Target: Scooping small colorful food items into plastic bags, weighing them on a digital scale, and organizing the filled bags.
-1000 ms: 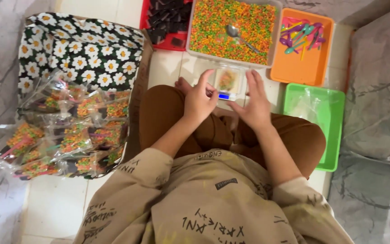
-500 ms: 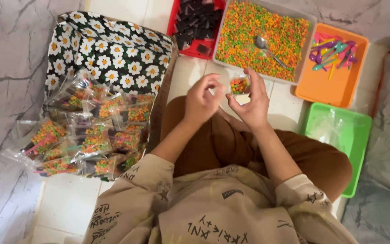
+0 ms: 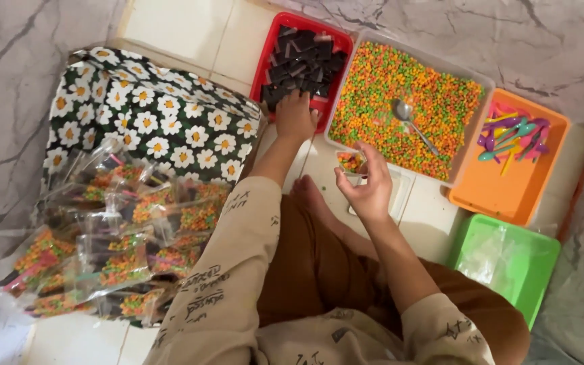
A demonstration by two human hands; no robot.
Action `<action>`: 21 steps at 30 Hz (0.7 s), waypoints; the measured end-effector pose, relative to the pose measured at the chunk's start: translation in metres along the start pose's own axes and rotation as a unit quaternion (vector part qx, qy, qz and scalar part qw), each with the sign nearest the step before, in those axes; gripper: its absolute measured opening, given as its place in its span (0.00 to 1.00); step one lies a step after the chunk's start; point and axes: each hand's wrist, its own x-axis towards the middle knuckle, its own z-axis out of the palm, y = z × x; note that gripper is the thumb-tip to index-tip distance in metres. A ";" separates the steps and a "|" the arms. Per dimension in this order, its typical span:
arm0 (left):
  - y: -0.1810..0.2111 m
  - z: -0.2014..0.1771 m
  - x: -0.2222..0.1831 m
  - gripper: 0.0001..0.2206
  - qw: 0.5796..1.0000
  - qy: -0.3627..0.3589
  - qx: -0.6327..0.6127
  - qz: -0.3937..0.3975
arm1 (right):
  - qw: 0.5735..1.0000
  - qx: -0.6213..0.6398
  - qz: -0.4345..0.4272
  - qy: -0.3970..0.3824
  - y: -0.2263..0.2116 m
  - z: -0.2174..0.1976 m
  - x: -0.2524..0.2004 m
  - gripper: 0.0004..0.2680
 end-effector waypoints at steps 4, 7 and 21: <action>0.011 -0.007 0.026 0.28 0.996 -0.068 0.040 -0.046 | 1.000 0.021 -0.001 -0.005 0.005 0.009 0.019 0.23; 0.008 -0.001 0.042 0.29 0.984 -0.155 0.053 -0.067 | 1.000 0.018 0.007 0.001 0.011 0.011 0.026 0.23; 0.088 -0.168 -0.109 0.27 0.738 0.022 -0.667 0.098 | 0.999 -0.028 0.012 0.022 -0.008 -0.026 0.025 0.32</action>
